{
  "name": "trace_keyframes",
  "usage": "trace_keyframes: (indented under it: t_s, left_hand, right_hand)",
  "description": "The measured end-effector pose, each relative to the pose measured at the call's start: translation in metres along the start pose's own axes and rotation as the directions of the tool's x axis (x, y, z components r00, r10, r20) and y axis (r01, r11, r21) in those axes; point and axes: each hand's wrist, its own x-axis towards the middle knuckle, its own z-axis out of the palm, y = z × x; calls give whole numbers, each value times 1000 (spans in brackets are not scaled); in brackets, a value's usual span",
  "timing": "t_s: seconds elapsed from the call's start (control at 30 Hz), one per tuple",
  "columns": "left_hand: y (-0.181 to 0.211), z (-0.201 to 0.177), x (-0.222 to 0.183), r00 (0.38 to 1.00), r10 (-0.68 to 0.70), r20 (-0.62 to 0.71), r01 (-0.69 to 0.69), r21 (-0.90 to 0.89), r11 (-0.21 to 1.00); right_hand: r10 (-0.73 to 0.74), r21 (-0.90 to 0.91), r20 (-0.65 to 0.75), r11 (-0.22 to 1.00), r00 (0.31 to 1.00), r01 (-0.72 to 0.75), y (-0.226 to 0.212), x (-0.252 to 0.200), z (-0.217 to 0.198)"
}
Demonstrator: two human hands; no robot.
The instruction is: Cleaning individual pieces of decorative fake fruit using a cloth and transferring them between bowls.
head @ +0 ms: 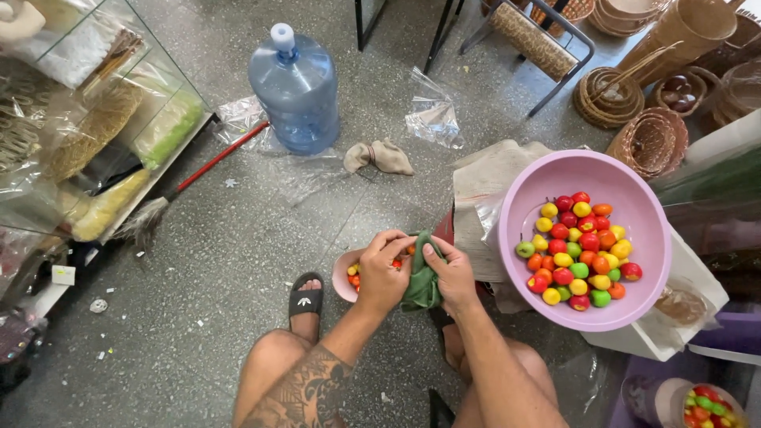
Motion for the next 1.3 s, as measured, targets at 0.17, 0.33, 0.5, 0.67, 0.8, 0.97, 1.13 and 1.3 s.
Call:
trace_keyframes:
  t_s: [0.17,0.33,0.5,0.67,0.8,0.97,1.13,1.3]
  left_hand:
    - [-2,4,-2,999,-44,9,45,-39,998]
    - [3,4,0,995,-48,89,59,-126,990]
    - [1,2,3,988,-92,121,109,-143,984]
    - [-2,-2,3,976,-173,132,197,-198,960]
    - [-13,3,-4,950,-255,183,304,-338,891]
    - [-17,3,-7,886,-376,272,464,-543,700]
    - [-10,-2,-2,788,-513,340,603,-598,529]
    - [-18,-2,-3,829,-467,309,554,-568,609]
  right_hand:
    - [-41,-62,-58,997,997,37,7,12,-19]
    - [-40,-42,-89,998,995,37,7,15,-28]
    - [19,-10,-50,1000,999,-19,-17,-3,-6]
    - [10,-28,-52,1000,999,-11,-1,10,-17]
    - [-9,41,-89,999,996,13,20,24,-32]
    - [19,147,-35,989,999,-14,10,16,-20]
    - [37,215,24,976,999,-42,0,8,-10]
    - [1,165,88,986,996,-15,-13,-1,2]
